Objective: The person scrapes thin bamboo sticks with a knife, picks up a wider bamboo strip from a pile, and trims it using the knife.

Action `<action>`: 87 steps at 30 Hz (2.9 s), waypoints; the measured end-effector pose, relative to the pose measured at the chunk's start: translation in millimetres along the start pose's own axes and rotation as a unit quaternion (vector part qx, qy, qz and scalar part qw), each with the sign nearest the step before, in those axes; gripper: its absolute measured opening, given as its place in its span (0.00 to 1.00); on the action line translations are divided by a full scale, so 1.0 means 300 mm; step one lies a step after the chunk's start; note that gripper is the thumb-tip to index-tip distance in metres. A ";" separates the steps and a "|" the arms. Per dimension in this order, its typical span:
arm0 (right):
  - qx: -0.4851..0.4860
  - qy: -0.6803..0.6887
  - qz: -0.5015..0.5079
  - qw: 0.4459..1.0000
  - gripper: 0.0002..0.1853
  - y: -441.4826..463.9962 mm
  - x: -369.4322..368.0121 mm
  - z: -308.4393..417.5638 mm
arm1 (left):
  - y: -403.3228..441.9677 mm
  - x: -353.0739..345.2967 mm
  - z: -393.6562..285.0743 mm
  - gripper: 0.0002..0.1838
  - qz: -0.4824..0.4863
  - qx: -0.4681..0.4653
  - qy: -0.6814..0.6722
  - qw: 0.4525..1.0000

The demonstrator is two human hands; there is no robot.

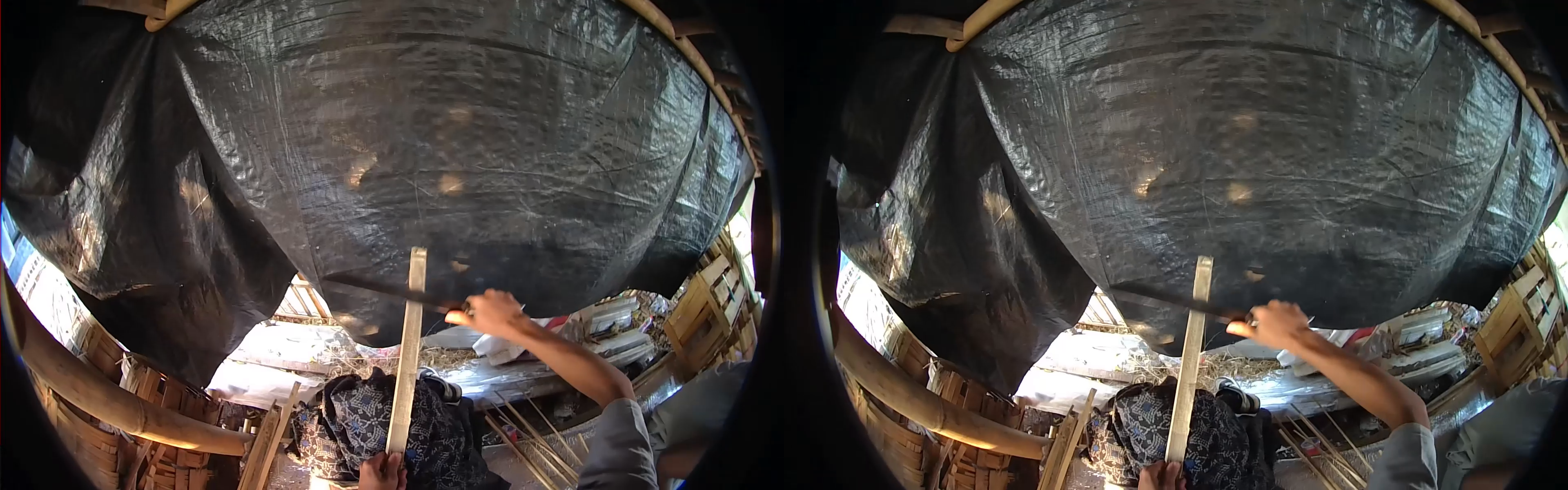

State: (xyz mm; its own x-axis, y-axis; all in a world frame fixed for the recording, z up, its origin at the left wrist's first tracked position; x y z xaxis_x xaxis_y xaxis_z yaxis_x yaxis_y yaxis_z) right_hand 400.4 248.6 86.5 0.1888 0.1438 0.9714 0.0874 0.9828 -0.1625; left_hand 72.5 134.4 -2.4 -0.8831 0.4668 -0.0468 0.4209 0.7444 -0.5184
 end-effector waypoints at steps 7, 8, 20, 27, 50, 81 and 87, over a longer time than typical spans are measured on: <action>0.280 -0.149 0.092 0.944 0.46 -0.172 -0.172 0.335 | 0.007 0.046 0.029 0.16 -0.097 -0.048 0.122 0.987; 0.297 -0.194 0.082 0.931 0.45 -0.158 -0.135 0.310 | -0.031 0.031 -0.055 0.16 -0.153 -0.175 0.255 0.939; -0.062 -0.038 -0.027 0.997 0.41 -0.003 -0.041 -0.132 | -0.054 0.045 -0.021 0.19 -0.143 -0.007 0.070 0.987; -0.089 0.115 0.065 0.987 0.42 -0.224 -0.549 -0.076 | -0.048 0.041 0.006 0.20 -0.050 -0.082 0.066 0.993; -0.108 0.618 -0.252 0.737 0.28 -0.620 -0.502 0.117 | 0.062 0.048 0.153 0.11 0.145 0.149 -0.016 0.978; -0.003 0.083 -0.138 0.987 0.38 -0.233 -0.022 0.080 | 0.043 0.071 0.167 0.24 0.172 0.037 0.133 0.975; 0.124 0.020 -0.146 0.981 0.41 -0.210 -0.042 0.149 | 0.017 0.100 0.189 0.18 0.003 0.120 0.048 0.992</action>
State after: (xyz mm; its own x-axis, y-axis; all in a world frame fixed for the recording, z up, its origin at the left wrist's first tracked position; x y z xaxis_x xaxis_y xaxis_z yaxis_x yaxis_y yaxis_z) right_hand 348.7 190.0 92.3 0.2301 -0.1476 0.9619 -0.0956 0.9802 0.1733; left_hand 36.5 125.0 -55.0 -0.8524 0.5222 0.0257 0.3541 0.6127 -0.7065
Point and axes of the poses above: each hand's wrist, its own y-axis towards the middle knuckle, its own x-axis out of the back of the hand, z = x × y, the point moved 8 cm from there along y, towards the middle knuckle, and after that the axes turned 12 degrees about x, right-handed, at the moved point
